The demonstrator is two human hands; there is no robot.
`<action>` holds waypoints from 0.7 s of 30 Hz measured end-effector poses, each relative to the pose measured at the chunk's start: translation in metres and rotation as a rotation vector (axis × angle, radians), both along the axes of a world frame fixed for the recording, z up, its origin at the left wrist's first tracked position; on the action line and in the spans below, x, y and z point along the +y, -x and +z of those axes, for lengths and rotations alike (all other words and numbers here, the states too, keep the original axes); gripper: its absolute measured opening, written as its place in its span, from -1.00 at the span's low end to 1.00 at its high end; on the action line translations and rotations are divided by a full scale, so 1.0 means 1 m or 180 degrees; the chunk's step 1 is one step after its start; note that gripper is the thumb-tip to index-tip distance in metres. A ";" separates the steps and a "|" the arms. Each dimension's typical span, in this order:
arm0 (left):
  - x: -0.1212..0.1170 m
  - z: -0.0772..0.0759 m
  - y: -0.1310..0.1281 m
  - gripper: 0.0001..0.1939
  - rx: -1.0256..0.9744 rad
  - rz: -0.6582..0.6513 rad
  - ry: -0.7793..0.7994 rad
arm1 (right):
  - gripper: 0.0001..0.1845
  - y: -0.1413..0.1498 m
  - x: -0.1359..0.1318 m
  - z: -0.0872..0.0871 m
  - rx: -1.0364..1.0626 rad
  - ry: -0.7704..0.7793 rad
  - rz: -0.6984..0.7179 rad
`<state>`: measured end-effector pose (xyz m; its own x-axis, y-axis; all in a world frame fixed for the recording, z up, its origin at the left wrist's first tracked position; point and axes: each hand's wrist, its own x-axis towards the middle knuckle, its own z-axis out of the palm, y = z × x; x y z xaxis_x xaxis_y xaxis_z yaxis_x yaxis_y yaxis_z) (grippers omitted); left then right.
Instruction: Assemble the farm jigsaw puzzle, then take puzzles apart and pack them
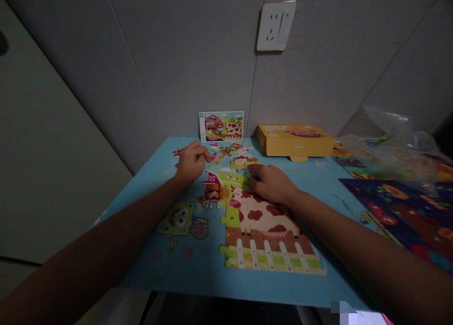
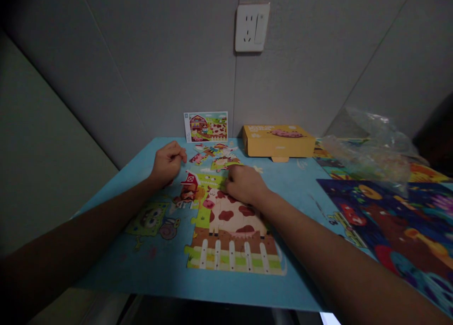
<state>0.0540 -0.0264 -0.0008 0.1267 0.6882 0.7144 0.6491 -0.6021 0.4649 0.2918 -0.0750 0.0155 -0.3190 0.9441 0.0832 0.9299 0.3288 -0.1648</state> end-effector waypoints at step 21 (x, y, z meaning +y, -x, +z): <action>0.013 -0.010 0.002 -0.73 0.1516 0.0252 0.1345 | -0.76 0.001 -0.001 0.001 -0.0016 -0.0003 0.0038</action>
<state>0.0521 -0.0134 -0.0110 0.3003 0.9184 0.2575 0.8781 -0.3717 0.3014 0.2905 -0.0761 0.0167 -0.3306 0.9402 0.0824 0.9268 0.3399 -0.1597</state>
